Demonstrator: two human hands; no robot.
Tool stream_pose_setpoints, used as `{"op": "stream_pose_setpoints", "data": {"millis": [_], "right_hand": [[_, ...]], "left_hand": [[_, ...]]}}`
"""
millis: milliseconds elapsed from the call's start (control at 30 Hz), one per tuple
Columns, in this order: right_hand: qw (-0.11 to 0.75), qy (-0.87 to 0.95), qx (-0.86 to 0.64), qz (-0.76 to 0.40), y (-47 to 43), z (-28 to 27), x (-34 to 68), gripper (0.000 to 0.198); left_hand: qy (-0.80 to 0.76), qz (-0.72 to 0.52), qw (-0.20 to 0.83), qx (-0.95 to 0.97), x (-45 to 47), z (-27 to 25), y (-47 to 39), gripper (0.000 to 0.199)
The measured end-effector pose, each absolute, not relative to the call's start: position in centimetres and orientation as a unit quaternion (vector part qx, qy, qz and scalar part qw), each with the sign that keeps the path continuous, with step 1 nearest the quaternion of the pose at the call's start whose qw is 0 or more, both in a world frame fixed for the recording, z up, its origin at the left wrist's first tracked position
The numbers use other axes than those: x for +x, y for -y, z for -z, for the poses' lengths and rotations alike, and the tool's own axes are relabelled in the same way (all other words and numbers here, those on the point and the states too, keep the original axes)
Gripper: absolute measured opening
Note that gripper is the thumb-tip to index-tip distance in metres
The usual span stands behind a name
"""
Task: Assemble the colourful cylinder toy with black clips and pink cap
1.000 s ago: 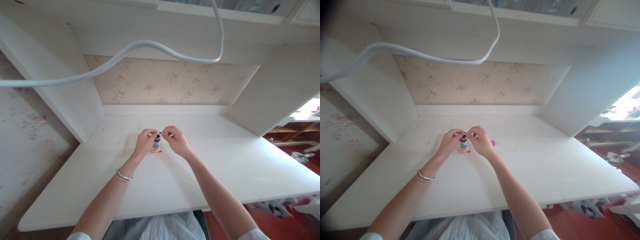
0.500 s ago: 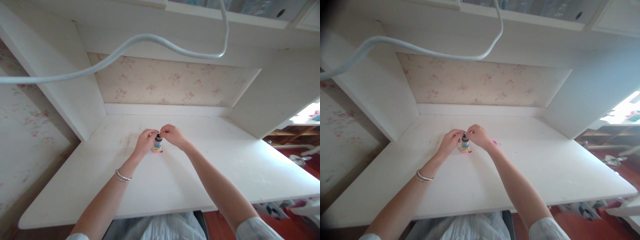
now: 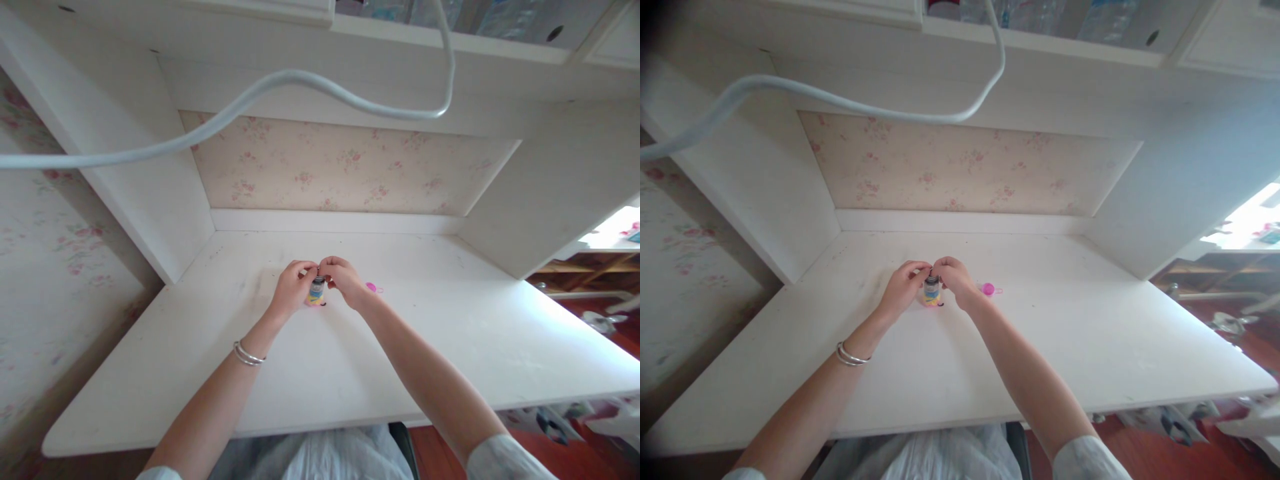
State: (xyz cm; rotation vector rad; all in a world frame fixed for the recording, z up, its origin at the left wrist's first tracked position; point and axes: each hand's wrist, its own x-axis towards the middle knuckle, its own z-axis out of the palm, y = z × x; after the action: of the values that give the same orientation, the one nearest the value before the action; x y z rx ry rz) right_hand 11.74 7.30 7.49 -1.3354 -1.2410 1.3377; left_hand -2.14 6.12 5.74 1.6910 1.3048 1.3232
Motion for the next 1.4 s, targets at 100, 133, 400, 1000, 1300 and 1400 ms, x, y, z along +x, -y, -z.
{"op": "stream_pose_setpoints", "data": {"millis": [100, 133, 400, 1000, 1300, 1400], "right_hand": [[0.445, 0.502, -0.504, -0.544, -7.3, -7.7, 11.9, 0.016], [0.452, 0.501, -0.493, -0.549, -7.3, -7.8, 12.0, 0.018], [0.467, 0.544, -0.534, -0.448, -6.5, -4.9, 14.3, 0.021], [0.357, 0.735, -0.547, -0.181, -2.9, 0.8, 15.3, 0.022], [0.472, 0.715, -0.475, -0.202, -4.2, -6.9, 15.3, 0.021], [0.422, 0.765, -0.435, -0.219, -5.6, -8.6, 15.2, 0.017]], "left_hand": [[-0.494, -0.504, 0.313, 0.636, -2.4, -5.6, -6.2, 0.018], [-0.493, -0.504, 0.313, 0.636, -2.4, -5.5, -6.2, 0.018], [-0.489, -0.505, 0.315, 0.637, -2.5, -5.7, -5.8, 0.019], [-0.501, -0.534, 0.263, 0.628, -3.9, -5.4, -4.2, 0.025], [-0.507, -0.503, 0.247, 0.655, -2.2, -3.1, -3.9, 0.06], [-0.508, -0.501, 0.226, 0.663, -1.5, -2.4, -4.4, 0.061]]}}
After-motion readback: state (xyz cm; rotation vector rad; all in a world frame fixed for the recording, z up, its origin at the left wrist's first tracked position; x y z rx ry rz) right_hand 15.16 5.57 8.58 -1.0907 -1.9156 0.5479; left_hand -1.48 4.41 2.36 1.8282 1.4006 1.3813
